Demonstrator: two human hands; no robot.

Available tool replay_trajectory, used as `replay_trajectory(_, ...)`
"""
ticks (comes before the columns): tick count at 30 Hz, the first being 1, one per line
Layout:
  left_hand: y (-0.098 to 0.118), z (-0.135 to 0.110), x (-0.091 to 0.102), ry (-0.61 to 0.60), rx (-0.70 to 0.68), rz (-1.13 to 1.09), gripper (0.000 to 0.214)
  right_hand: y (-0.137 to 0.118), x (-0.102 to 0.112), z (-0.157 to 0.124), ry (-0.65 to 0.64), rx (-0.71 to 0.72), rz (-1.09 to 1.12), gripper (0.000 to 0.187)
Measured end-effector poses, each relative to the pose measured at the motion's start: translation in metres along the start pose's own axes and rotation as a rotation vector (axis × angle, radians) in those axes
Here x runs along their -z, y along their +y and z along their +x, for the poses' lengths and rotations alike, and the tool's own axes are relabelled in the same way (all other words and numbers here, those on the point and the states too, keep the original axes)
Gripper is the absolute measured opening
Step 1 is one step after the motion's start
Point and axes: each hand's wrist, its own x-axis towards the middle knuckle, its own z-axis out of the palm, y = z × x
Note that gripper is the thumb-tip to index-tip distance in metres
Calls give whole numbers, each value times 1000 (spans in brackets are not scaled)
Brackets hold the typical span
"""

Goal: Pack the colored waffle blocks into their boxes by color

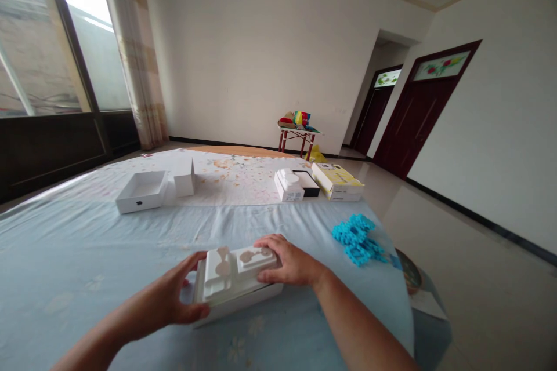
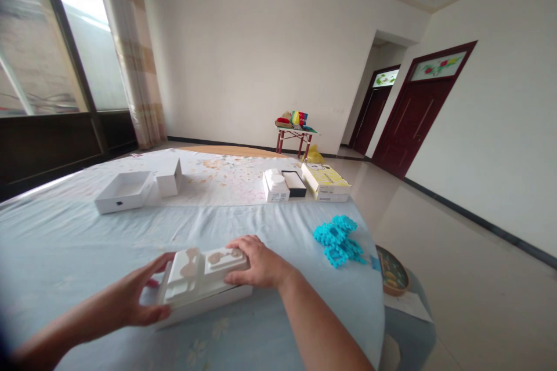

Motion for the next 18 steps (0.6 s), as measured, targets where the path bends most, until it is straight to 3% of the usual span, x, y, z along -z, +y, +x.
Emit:
replay_trajectory(6,-6,0,-2,-10,-52,60,76,1,-2,-1,2,-6,11,63)
replay_trajectory(18,5,-3,-1,-126,-133,222,74,8,-7,-4,2,-41,-12,65)
